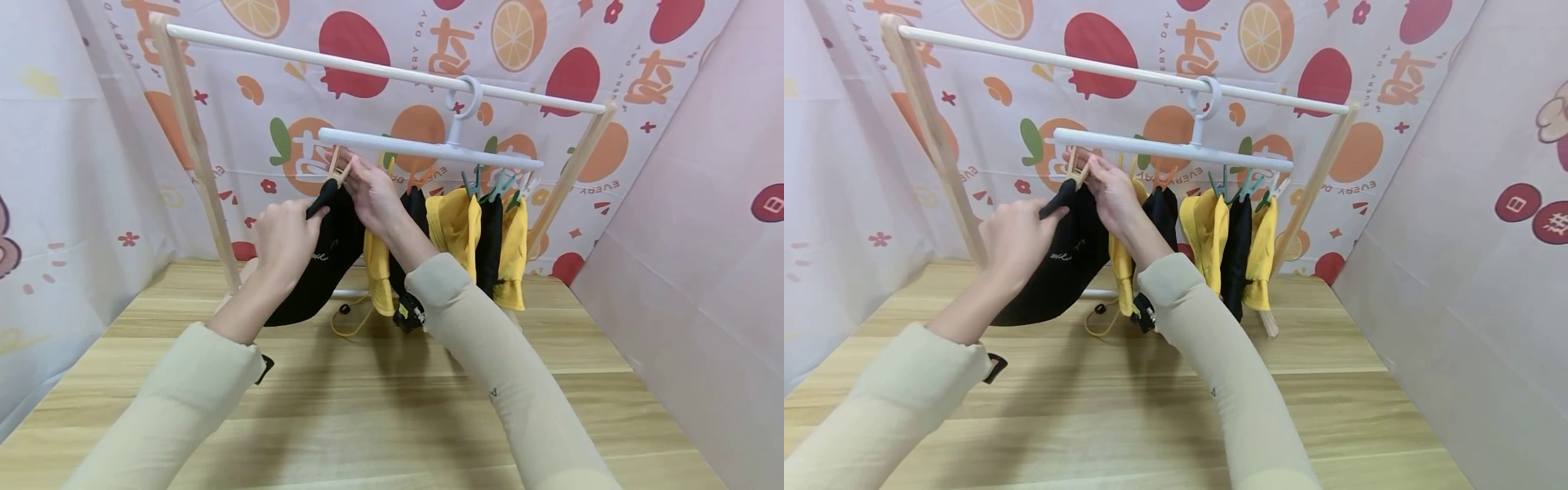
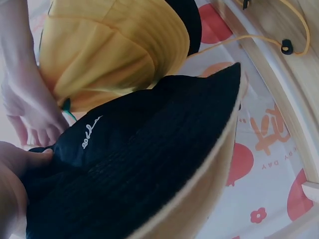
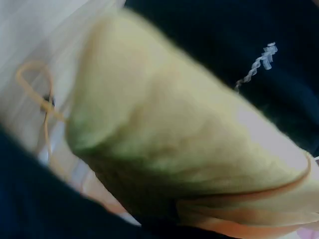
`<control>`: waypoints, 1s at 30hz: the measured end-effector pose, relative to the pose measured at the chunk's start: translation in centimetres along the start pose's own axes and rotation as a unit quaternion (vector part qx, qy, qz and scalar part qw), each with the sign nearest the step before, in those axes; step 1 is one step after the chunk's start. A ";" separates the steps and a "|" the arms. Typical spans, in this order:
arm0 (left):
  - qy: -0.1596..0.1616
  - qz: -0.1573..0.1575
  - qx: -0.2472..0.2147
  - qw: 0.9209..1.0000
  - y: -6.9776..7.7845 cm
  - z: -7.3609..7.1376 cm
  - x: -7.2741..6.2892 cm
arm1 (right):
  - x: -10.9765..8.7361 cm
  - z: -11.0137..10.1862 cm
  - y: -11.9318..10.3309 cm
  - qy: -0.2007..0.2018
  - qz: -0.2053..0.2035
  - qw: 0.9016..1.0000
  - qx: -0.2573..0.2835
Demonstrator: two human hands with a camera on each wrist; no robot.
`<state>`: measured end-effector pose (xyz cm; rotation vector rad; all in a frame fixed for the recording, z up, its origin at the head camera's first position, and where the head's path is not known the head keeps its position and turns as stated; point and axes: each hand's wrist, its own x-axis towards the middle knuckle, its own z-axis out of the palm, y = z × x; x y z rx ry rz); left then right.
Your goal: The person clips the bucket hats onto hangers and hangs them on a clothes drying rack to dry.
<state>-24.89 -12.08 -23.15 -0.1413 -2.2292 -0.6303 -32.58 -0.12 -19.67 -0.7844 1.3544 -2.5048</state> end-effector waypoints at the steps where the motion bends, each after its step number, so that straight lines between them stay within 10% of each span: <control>1: 0.002 0.000 0.002 1.000 -0.1 0.1 0.0 | -0.3 -0.1 -0.1 -0.009 -0.001 1.000 -0.016; 8: 0.016 0.015 0.024 0.999 -2.4 0.9 0.5 | -2.7 -0.6 -0.9 0.036 0.030 0.993 -0.108; 12: 0.014 -0.001 0.035 0.999 -4.8 1.2 0.4 | -5.3 -1.9 -1.8 0.029 -0.020 0.970 -0.239; 16: 0.003 -0.044 0.057 0.997 -6.9 1.0 0.7 | -7.1 -4.2 -4.0 0.084 -0.120 0.895 -0.421; 21: -0.001 -0.098 0.065 0.993 -8.5 0.0 1.8 | -7.6 -7.7 -7.1 0.191 -0.172 0.750 -0.610; 24: -0.014 -0.126 0.051 0.991 -8.9 -0.5 2.4 | -7.6 -10.0 -7.9 0.219 -0.187 0.686 -0.668; 27: -0.037 -0.142 0.038 0.988 -9.0 -0.7 2.7 | -8.0 -11.8 -8.0 0.230 -0.194 0.663 -0.685; 30: -0.053 -0.143 0.026 0.988 -9.0 -0.6 2.6 | -8.9 -13.1 -7.9 0.230 -0.183 0.674 -0.678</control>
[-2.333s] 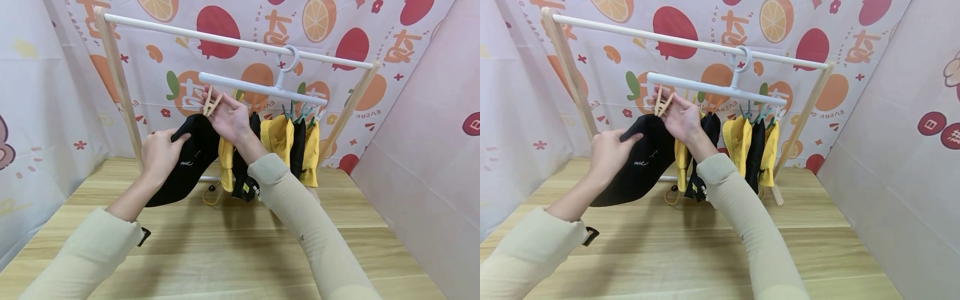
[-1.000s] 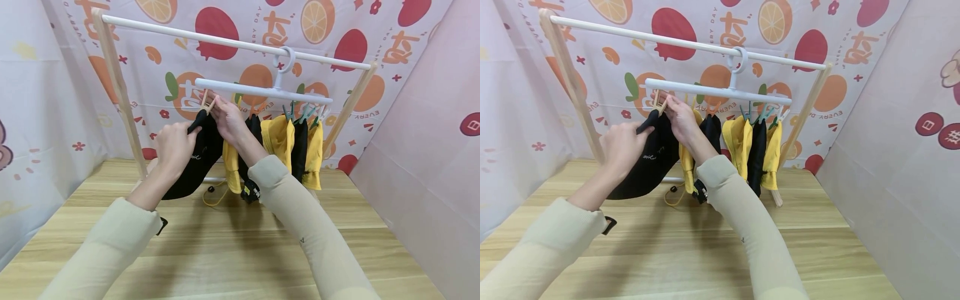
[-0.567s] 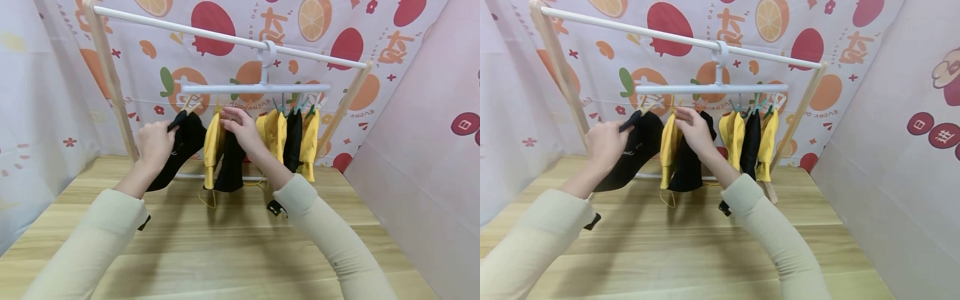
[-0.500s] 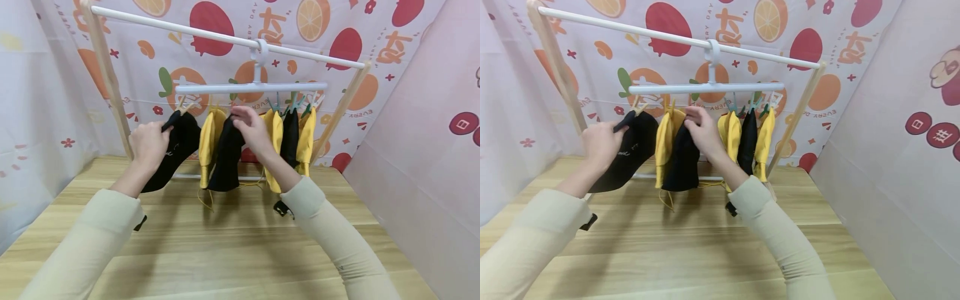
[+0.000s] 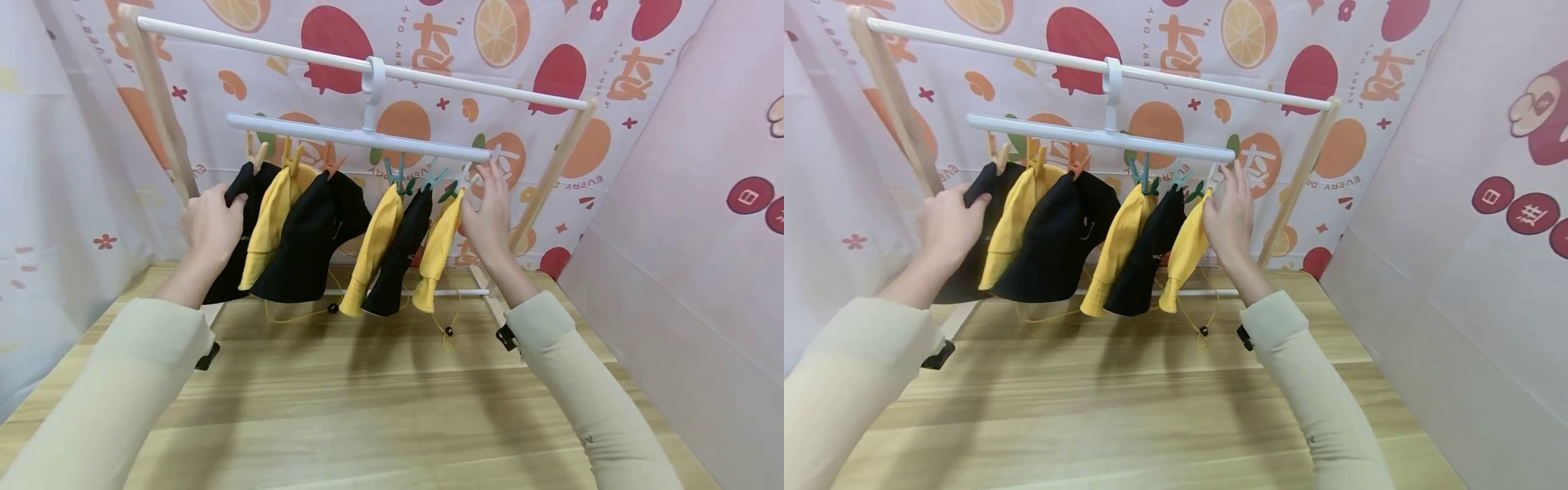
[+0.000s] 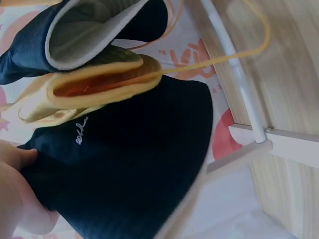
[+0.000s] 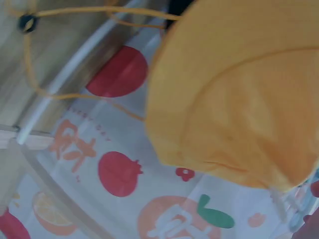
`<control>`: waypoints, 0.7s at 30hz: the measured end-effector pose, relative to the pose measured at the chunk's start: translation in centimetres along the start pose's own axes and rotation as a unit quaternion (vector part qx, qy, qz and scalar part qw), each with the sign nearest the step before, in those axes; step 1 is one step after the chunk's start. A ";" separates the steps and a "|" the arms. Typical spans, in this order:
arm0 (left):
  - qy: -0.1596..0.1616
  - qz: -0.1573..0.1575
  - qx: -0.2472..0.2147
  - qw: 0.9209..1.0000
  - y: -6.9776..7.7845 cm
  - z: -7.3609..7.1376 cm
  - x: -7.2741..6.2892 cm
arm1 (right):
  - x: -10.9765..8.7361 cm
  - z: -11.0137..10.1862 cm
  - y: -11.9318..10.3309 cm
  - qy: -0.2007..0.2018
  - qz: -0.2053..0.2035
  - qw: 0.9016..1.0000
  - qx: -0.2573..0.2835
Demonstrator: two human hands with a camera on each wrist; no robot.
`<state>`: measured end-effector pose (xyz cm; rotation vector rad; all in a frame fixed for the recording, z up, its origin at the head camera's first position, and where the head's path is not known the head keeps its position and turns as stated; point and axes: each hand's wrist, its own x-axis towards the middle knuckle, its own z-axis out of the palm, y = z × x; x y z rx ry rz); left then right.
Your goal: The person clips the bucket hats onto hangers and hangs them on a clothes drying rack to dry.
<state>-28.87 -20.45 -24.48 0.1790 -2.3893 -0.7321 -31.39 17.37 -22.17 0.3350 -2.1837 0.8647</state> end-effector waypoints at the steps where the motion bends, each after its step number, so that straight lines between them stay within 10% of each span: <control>1: -0.003 -0.001 -0.004 1.000 -0.1 0.0 -0.1 | -0.3 -0.1 0.3 -0.005 0.003 1.000 0.007; 13: -0.096 0.051 0.001 0.994 -4.0 -1.2 -2.3 | -3.3 -1.7 4.6 -0.065 0.084 0.994 0.009; 21: -0.089 0.098 0.007 0.991 -8.0 -2.3 -3.1 | -5.5 -3.3 10.0 -0.137 0.103 0.984 -0.057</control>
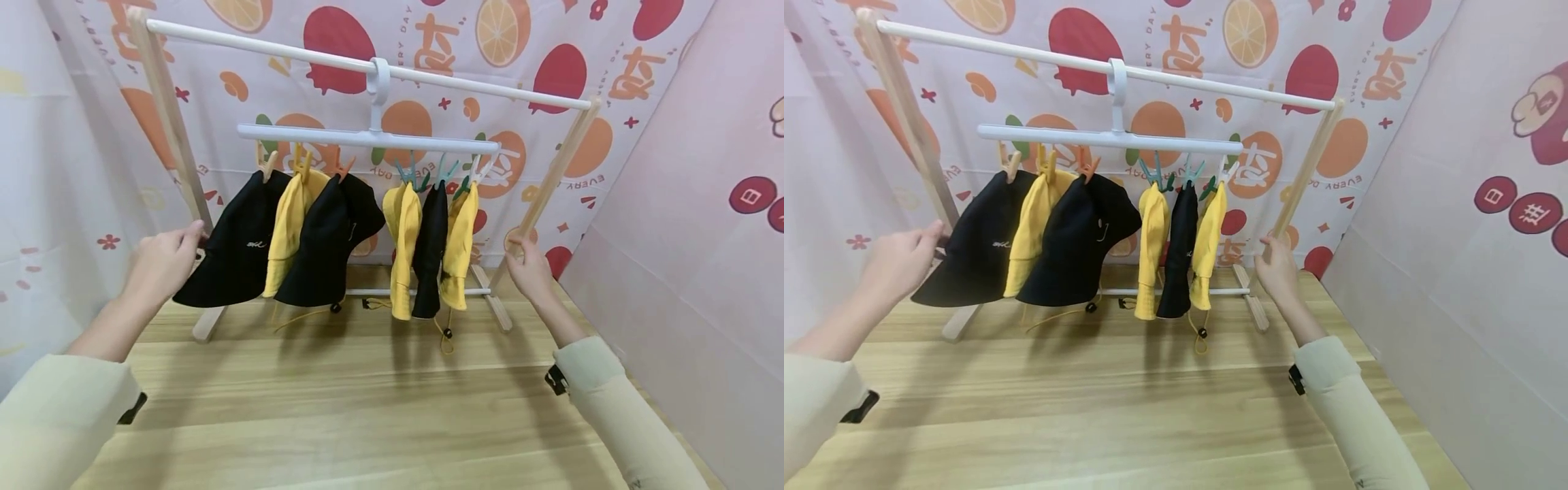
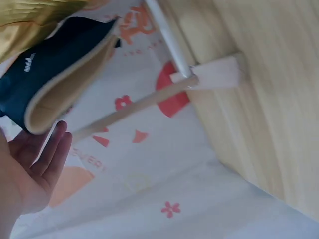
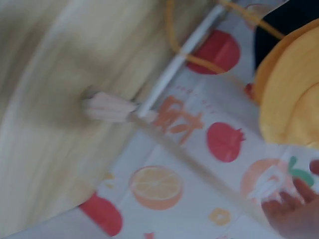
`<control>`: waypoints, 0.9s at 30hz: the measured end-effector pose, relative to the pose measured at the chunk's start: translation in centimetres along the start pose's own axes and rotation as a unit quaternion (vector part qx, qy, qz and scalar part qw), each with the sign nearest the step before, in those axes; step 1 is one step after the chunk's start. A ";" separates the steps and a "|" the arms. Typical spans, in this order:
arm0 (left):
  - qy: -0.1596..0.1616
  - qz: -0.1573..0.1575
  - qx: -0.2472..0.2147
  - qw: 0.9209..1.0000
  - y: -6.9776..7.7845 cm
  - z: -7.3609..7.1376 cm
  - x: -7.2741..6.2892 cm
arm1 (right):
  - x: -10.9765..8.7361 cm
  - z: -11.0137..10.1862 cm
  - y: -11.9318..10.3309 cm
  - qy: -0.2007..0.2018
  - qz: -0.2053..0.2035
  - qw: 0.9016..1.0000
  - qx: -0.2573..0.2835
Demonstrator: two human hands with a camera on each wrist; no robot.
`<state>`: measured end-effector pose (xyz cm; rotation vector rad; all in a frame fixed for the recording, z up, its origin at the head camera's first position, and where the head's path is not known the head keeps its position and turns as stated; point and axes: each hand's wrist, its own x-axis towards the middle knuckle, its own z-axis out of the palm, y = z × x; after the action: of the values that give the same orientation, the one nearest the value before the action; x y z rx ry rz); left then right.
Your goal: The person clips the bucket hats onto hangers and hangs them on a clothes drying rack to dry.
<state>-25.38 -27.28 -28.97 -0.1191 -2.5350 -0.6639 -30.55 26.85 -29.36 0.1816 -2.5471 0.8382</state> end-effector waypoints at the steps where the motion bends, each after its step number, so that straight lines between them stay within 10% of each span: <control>1: -0.010 0.013 0.015 1.000 -0.4 0.1 -0.1 | -0.3 0.1 0.7 -0.024 -0.001 1.000 -0.011; 9: -0.171 0.096 0.110 0.974 -3.2 1.1 -1.3 | -2.3 1.0 3.8 -0.115 -0.047 0.987 -0.100; 15: -0.159 0.086 0.205 0.962 -5.3 0.7 -2.7 | -2.8 1.0 4.1 -0.164 -0.030 0.968 -0.188; 27: -0.175 0.049 0.216 0.959 -6.8 1.1 -3.8 | -3.6 1.4 4.6 -0.199 -0.041 0.957 -0.208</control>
<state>-23.98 -32.54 -34.65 -0.2214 -2.9242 -0.0362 -29.05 29.71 -34.48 0.3484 -2.9979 0.2302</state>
